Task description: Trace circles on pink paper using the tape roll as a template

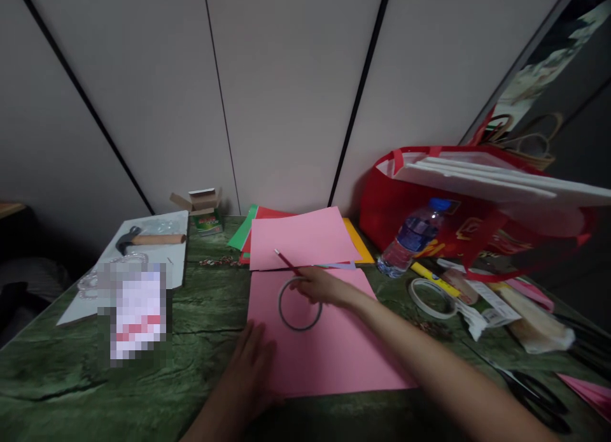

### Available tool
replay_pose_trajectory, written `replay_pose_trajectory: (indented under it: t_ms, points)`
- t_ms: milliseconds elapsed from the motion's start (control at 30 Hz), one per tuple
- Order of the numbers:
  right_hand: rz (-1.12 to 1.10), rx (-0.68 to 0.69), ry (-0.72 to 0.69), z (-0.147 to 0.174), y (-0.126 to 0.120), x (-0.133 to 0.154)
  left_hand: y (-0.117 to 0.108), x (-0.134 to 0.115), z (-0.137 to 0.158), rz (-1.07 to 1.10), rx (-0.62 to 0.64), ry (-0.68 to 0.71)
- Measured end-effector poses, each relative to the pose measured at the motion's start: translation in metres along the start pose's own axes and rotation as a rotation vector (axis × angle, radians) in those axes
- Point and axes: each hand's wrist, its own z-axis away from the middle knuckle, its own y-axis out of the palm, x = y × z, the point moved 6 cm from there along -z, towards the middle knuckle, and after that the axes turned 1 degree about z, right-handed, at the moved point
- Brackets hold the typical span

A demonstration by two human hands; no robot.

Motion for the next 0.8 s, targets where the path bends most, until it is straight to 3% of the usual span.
replay_pose_trajectory:
  t_ms: [100, 167, 333, 433, 533, 600, 700, 800]
  points:
    - [-0.122, -0.066, -0.034, -0.007, 0.023, 0.007, 0.001, -0.002, 0.0, -0.025, 0.025, -0.003]
    - [-0.172, -0.156, -0.029, -0.013, 0.022, 0.002, 0.003, -0.004, 0.002, -0.022, 0.005, -0.019]
    - [-0.387, -0.548, -0.009, -0.001, -0.029, -0.027, 0.005, -0.002, 0.005, 0.002, 0.001, -0.061]
    - [-0.423, -0.637, 0.03, 0.018, -0.042, -0.045, 0.001, -0.002, 0.003, 0.008, 0.064, -0.028]
    - [-0.436, -0.608, -0.007, 0.028, -0.029, -0.053, -0.002, -0.001, 0.002, -0.015, 0.097, 0.0]
    - [-0.405, -0.526, -0.138, 0.027, -0.013, -0.051, -0.002, -0.001, 0.002, -0.03, 0.102, 0.0]
    - [-0.233, -0.388, -0.289, 0.023, 0.009, -0.048, -0.002, -0.001, 0.003, -0.035, 0.066, -0.003]
    - [-0.076, -0.357, -0.313, 0.018, 0.019, -0.053, -0.001, -0.003, 0.003, -0.032, 0.044, -0.023]
